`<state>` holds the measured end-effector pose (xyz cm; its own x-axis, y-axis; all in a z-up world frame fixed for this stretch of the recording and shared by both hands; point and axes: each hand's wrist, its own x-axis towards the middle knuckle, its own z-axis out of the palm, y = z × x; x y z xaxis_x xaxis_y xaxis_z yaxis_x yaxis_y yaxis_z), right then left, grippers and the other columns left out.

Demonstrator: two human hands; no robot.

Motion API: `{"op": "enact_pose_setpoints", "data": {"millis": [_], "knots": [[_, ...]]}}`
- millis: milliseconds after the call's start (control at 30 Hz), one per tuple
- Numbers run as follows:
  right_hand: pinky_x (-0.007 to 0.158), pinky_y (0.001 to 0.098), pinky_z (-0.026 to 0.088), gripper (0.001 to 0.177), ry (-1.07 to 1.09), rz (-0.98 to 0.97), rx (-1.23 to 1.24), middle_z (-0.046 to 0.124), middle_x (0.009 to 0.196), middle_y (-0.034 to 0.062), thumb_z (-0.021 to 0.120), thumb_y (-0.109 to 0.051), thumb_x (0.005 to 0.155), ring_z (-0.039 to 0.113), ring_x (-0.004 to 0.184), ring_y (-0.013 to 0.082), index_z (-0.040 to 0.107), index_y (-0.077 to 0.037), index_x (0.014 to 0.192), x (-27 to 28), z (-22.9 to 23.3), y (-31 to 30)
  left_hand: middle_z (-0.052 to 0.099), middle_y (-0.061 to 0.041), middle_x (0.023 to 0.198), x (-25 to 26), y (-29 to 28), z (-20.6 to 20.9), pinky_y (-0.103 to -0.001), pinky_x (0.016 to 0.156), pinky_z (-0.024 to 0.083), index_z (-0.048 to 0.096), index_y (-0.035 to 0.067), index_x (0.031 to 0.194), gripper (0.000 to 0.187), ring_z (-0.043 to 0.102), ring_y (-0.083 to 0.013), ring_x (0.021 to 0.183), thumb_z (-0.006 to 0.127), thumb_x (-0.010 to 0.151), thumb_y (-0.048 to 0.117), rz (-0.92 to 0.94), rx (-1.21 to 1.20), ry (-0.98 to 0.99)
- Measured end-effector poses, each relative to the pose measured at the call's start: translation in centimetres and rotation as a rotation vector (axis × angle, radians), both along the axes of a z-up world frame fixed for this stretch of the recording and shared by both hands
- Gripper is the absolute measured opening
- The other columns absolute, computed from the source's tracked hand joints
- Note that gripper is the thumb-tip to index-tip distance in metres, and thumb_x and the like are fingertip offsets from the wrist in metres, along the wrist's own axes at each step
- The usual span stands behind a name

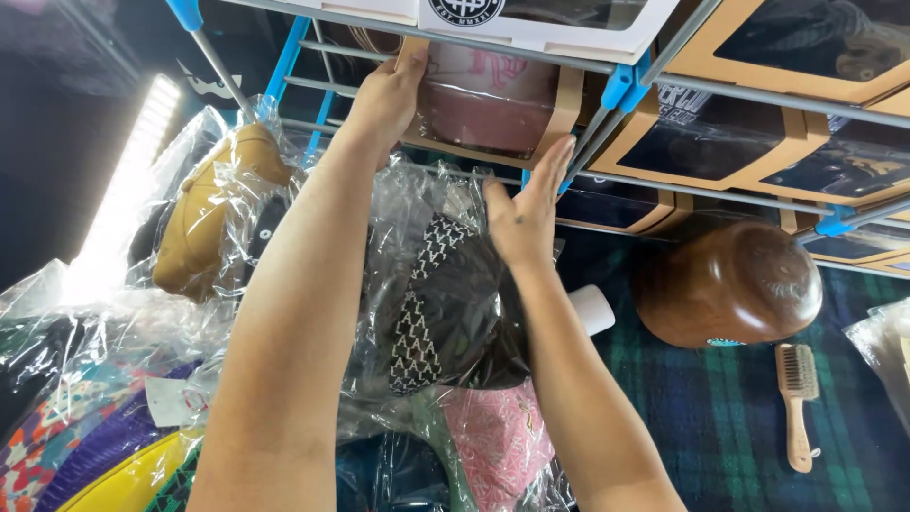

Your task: The person cleans a pink trucker hat using a steamer and a brush, then assembles a cardboard display box and places the hat inside before putting it on a storage shelf.

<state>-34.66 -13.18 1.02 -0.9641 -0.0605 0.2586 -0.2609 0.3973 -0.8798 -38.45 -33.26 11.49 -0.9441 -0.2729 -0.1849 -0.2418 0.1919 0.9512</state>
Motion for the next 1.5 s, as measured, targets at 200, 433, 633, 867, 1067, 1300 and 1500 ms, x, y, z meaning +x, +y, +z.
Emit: {"op": "enact_pose_setpoints", "data": {"millis": [200, 433, 633, 867, 1067, 1300, 1500], "knots": [[0.127, 0.0471, 0.016, 0.088, 0.106, -0.073, 0.098, 0.011, 0.169, 0.0188, 0.065, -0.030, 0.095, 0.004, 0.158, 0.0336, 0.013, -0.003, 0.160, -1.2, -2.3, 0.4, 0.067, -0.008, 0.130, 1.4, 0.6, 2.5, -0.035, 0.090, 0.047, 0.060, 0.014, 0.141, 0.083, 0.063, -0.0255, 0.112, 0.033, 0.084, 0.068, 0.050, -0.071, -0.056], [0.110, 0.0559, 0.048, 0.093, -0.010, -0.028, 0.101, 0.022, 0.162, 0.0242, 0.069, -0.024, 0.093, 0.038, 0.146, 0.0443, 0.011, -0.010, 0.165, -1.9, -0.8, 0.1, 0.055, -0.027, 0.144, 0.6, 1.0, -0.2, -0.066, 0.094, 0.052, 0.046, 0.010, 0.153, 0.089, 0.051, -0.0480, 0.135, 0.050, 0.090, 0.073, 0.047, 0.002, -0.037], [0.113, 0.0597, 0.043, 0.097, -0.084, -0.033, 0.139, 0.019, 0.165, 0.0232, 0.071, -0.033, 0.091, 0.030, 0.150, 0.0467, 0.012, -0.015, 0.166, -2.2, 0.0, -0.3, 0.060, -0.022, 0.139, 1.2, 2.1, 1.0, -0.057, 0.091, 0.059, 0.049, 0.018, 0.152, 0.086, 0.060, -0.0454, 0.128, 0.062, 0.083, 0.069, 0.077, 0.105, -0.025], [0.113, 0.0584, 0.042, 0.089, -0.074, -0.063, 0.146, 0.022, 0.165, 0.0200, 0.069, -0.033, 0.094, 0.029, 0.151, 0.0439, 0.018, -0.017, 0.166, -2.0, -1.2, -0.1, 0.066, -0.018, 0.130, -1.3, 0.6, -2.1, -0.045, 0.080, 0.066, 0.054, 0.025, 0.148, 0.082, 0.069, -0.0410, 0.112, 0.075, 0.078, 0.064, 0.099, 0.179, 0.002], [0.110, 0.0600, 0.045, 0.083, 0.066, -0.075, 0.131, 0.024, 0.161, 0.0209, 0.067, -0.026, 0.095, 0.028, 0.150, 0.0464, 0.022, -0.011, 0.163, -2.3, -1.5, 0.0, 0.059, -0.024, 0.138, -0.8, 1.0, -1.7, -0.048, 0.073, 0.067, 0.054, 0.019, 0.148, 0.088, 0.066, -0.0452, 0.113, 0.075, 0.076, 0.063, 0.091, 0.230, 0.063], [0.109, 0.0628, 0.045, 0.085, 0.123, -0.123, 0.170, 0.026, 0.159, 0.0202, 0.071, -0.027, 0.090, 0.031, 0.148, 0.0478, 0.025, -0.013, 0.161, -3.9, -4.8, 0.0, 0.058, -0.024, 0.141, -1.8, 0.7, -2.5, -0.046, 0.074, 0.067, 0.058, 0.023, 0.146, 0.086, 0.067, -0.0479, 0.110, 0.078, 0.073, 0.064, 0.061, 0.208, 0.057], [0.107, 0.0620, 0.045, 0.084, 0.165, -0.154, 0.169, 0.030, 0.154, 0.0187, 0.072, -0.026, 0.089, 0.035, 0.146, 0.0472, 0.029, -0.016, 0.160, -3.9, -5.0, 0.0, 0.055, -0.025, 0.144, -1.7, 0.9, -2.1, -0.048, 0.078, 0.066, 0.057, 0.023, 0.147, 0.086, 0.064, -0.0502, 0.114, 0.076, 0.074, 0.065, 0.051, 0.215, 0.015]]}}
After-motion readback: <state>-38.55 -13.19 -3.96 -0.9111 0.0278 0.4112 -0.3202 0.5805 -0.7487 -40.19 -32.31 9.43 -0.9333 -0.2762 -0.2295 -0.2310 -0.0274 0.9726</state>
